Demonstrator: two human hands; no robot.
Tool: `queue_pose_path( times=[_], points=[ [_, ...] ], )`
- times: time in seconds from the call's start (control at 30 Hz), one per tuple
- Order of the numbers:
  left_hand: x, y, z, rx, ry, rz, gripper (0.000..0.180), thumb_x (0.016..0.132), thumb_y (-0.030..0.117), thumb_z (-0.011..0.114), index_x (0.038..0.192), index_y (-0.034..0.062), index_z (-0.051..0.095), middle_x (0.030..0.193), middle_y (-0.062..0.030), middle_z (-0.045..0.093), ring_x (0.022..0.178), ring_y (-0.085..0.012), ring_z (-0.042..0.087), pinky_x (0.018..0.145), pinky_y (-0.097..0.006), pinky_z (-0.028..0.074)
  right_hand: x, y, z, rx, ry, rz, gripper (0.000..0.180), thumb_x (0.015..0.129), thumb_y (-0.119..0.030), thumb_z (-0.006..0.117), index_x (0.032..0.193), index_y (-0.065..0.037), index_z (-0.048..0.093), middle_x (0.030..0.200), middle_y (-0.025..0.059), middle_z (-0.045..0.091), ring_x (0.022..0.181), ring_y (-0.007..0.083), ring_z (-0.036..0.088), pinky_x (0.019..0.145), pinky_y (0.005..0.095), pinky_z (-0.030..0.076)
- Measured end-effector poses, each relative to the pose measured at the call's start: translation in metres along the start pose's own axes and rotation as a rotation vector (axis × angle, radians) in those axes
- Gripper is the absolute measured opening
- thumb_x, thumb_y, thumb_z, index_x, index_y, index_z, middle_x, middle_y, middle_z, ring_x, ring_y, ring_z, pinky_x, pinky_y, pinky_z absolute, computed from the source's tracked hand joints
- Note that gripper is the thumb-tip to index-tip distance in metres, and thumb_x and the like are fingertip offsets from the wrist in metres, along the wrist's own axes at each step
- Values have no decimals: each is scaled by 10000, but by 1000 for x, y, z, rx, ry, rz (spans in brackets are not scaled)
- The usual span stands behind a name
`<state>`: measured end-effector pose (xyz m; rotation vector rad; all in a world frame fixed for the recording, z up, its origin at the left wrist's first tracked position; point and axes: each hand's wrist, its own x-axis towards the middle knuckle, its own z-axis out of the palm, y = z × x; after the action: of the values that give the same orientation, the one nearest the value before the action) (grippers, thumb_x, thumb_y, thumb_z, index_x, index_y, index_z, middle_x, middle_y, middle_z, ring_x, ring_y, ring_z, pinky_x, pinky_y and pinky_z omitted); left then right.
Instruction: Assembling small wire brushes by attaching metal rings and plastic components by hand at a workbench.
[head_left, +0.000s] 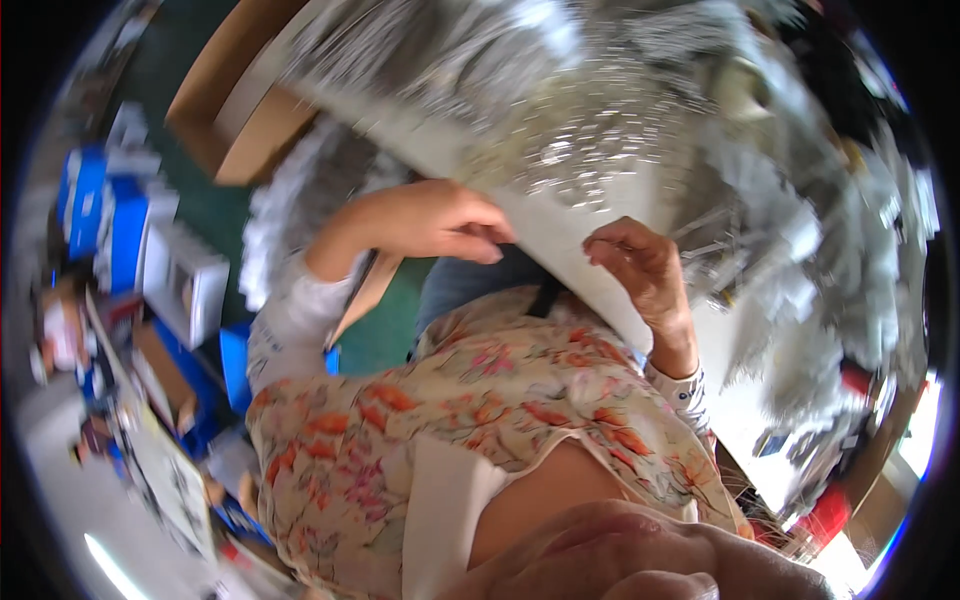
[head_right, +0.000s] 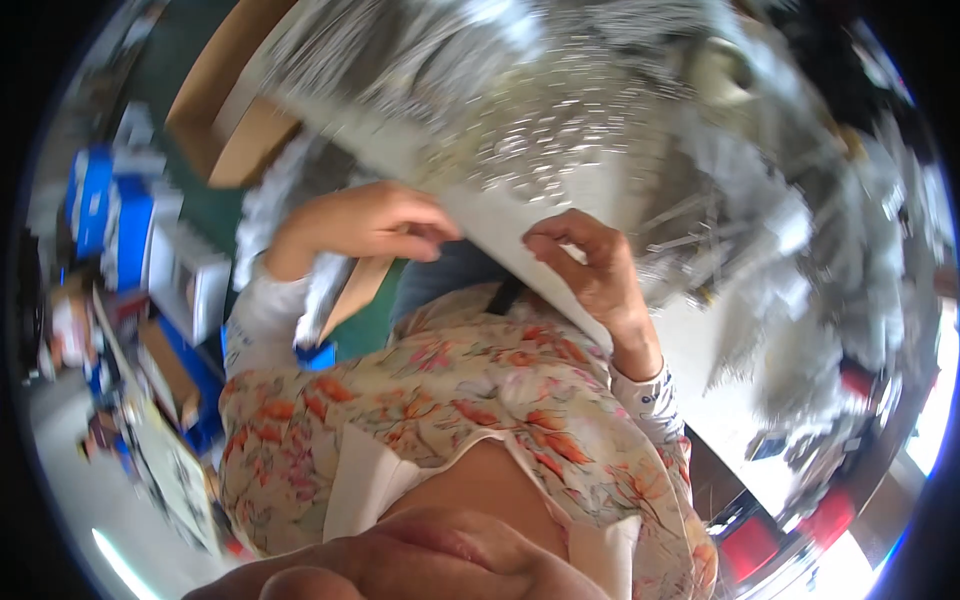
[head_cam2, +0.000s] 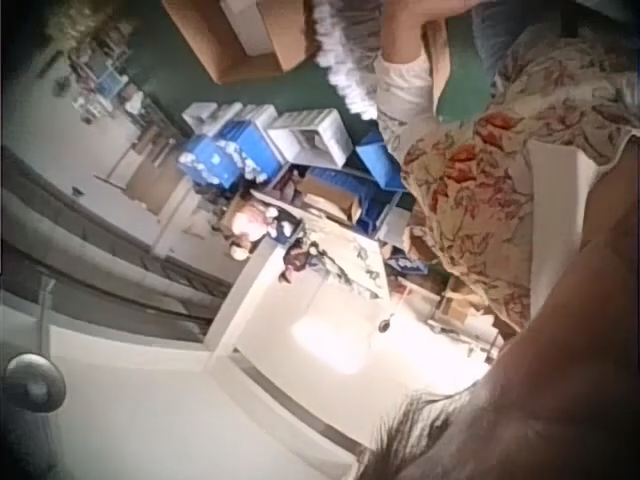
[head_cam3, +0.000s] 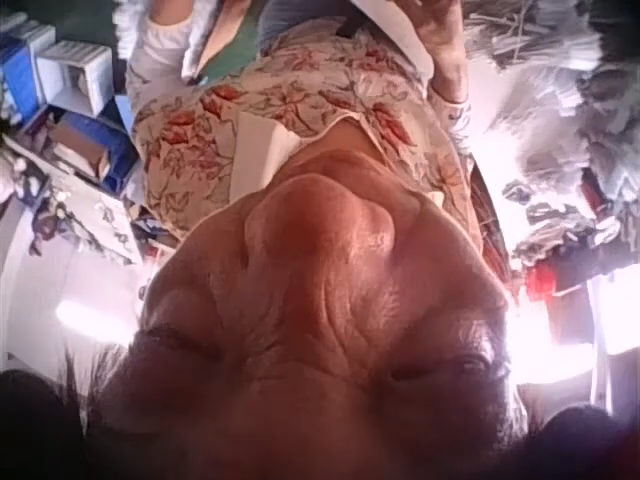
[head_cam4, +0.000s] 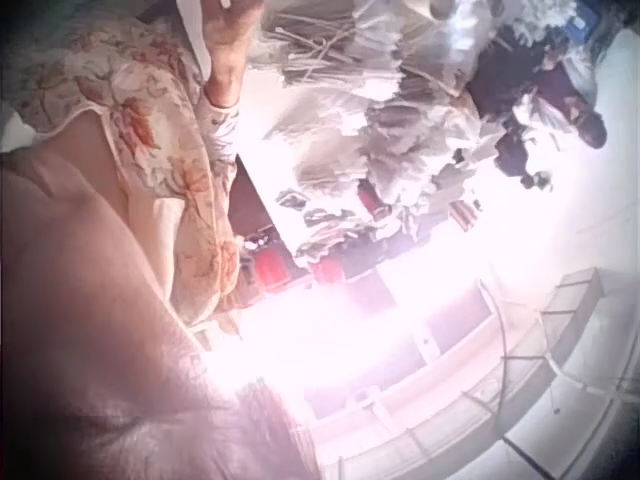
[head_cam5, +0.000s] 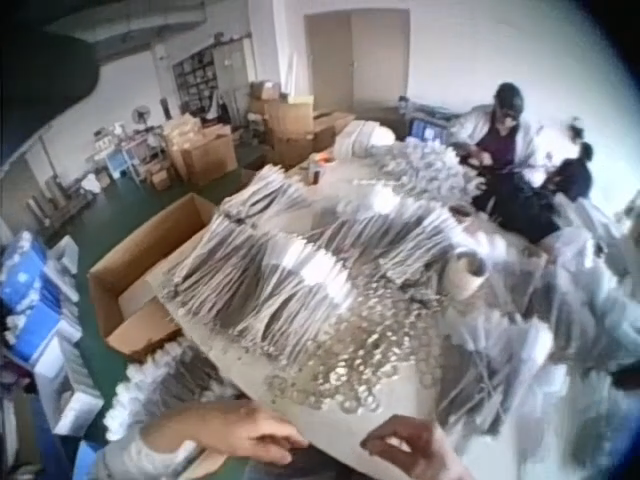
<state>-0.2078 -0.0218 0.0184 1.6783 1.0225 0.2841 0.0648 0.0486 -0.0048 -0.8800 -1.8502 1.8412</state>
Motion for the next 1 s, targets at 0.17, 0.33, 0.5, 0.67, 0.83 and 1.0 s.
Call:
queue_pose_path(
  times=[0.17,0.33,0.5,0.67,0.83,1.0],
  points=[
    [38,60,-118,-157,227,118,281,882,145,563,1113,-14,556,998,-94,623,929,-139,596,800,-280,486,-31,-46,-63,21,217,-84,69,831,-22,609,890,11,622,851,48,631,815,109,577,738,238,453],
    [140,4,-269,249,658,-180,282,908,256,515,1075,41,586,924,-59,628,815,-97,590,711,-249,473,-50,-78,-151,-128,455,-173,144,861,-48,559,974,14,623,832,47,631,767,99,565,707,230,456],
    [210,-86,-319,380,547,-568,214,846,254,606,867,42,598,637,-16,552,477,-100,505,397,-261,422,-36,-72,-253,-465,698,-64,199,861,-159,583,951,9,643,773,51,634,730,100,590,688,240,478],
    [187,-86,-318,286,668,-506,131,818,173,621,837,43,610,660,-18,575,529,-96,527,428,-245,424,17,-43,-333,-753,754,127,224,869,-238,571,884,-23,633,673,38,616,589,102,589,579,242,515],
    [195,-61,-308,114,727,-577,91,821,121,594,778,42,609,688,-24,602,554,-105,580,434,-242,427,84,-12,-375,-641,658,335,246,858,-219,531,848,12,617,845,127,647,765,190,639,661,328,527],
    [181,-66,-319,335,725,-634,116,847,128,552,792,32,587,727,-46,631,596,-141,617,455,-253,446,120,21,-365,-1179,937,299,252,705,-220,595,790,9,656,714,194,647,647,299,651,574,372,532]
  ],
)
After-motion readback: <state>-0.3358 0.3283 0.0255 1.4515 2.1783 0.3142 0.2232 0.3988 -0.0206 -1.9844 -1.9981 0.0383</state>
